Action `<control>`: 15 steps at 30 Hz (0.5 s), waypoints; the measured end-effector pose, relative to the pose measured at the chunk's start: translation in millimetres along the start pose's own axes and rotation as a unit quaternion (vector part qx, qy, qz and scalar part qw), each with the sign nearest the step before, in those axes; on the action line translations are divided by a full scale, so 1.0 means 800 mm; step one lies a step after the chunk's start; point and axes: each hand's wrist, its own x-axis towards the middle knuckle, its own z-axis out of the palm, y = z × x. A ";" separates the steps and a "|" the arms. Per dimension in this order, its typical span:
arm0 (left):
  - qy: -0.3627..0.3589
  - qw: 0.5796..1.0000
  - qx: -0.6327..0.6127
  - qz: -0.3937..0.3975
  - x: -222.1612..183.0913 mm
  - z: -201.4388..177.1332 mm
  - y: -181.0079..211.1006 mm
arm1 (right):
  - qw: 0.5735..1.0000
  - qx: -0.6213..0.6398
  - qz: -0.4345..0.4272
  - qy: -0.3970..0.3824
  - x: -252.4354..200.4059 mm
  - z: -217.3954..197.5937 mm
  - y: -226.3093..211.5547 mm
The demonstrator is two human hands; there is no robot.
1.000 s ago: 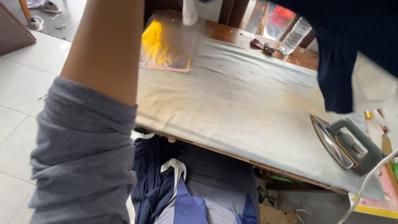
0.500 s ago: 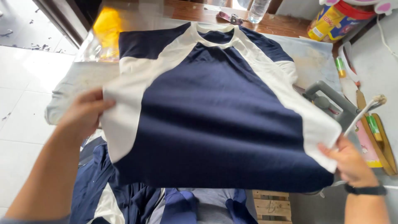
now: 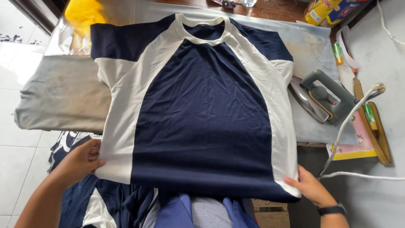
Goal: Ironing a blue and white shirt on an ironing board using a steam iron.
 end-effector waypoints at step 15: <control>0.281 0.899 0.297 0.157 0.202 0.038 0.063 | 0.641 -0.696 -0.132 0.296 0.210 -0.085 -0.304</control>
